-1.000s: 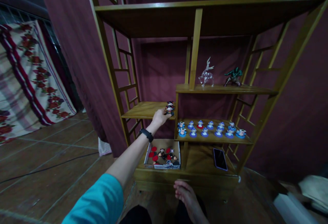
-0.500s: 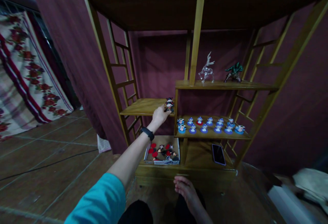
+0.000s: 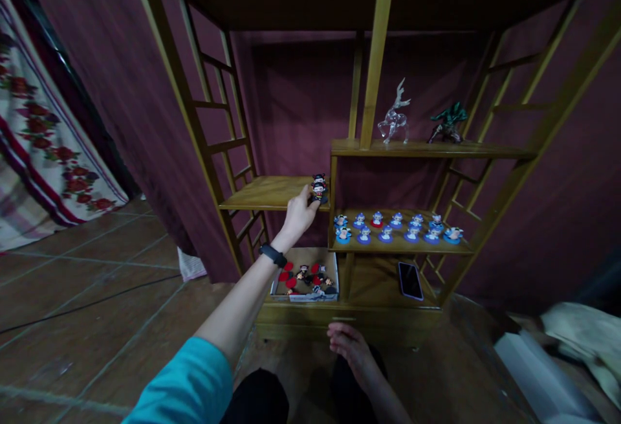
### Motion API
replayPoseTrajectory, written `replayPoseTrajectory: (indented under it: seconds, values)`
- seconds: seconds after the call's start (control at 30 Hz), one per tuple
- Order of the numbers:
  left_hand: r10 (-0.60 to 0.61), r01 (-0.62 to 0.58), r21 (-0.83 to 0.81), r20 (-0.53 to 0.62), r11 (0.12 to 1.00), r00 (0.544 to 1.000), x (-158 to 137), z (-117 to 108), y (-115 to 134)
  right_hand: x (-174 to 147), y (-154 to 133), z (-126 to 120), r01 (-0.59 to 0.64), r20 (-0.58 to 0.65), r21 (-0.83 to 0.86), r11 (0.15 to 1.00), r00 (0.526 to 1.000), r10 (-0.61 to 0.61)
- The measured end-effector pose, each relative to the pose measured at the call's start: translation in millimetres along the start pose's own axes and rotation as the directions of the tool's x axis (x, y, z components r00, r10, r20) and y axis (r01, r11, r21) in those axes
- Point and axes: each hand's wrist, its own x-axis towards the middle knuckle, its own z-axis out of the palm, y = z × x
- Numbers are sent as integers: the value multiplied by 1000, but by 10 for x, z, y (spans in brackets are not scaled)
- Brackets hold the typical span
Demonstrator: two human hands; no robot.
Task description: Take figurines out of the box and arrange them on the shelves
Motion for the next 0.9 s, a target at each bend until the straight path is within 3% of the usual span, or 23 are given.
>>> replayPoseTrajectory:
  seconds: [0.1, 0.23, 0.33, 0.5, 0.67, 0.8, 0.9]
  values:
    - [81, -83, -25, -67, 996, 994, -204, -50, 52, 25, -11, 6, -22, -25, 4, 1000, 999, 22]
    - [99, -102, -8, -191, 995, 977, -631, -108, 100, 81, -4, 19, -44, -41, -4, 999, 998, 44]
    - [106, -116, -41, -197, 992, 975, -972, -50, -39, 162, 25, 39, -56, -38, -14, 998, 998, 56]
    - [-131, 117, -198, -59, 973, 990, -1467, 244, -700, 316, 71, 94, -69, -38, -54, 996, 997, 67]
    - [-410, 395, -284, 7, 874, 912, -1805, 400, -1367, 440, 104, 154, -114, -40, -117, 987, 993, 110]
    - [-474, 467, -278, 46, 840, 880, -1849, 390, -1708, 648, 146, 154, -119, -50, -194, 974, 993, 111]
    - [-524, 500, -370, 41, 783, 851, -1796, 402, -1935, 911, 132, 133, -106, -107, -255, 961, 991, 81]
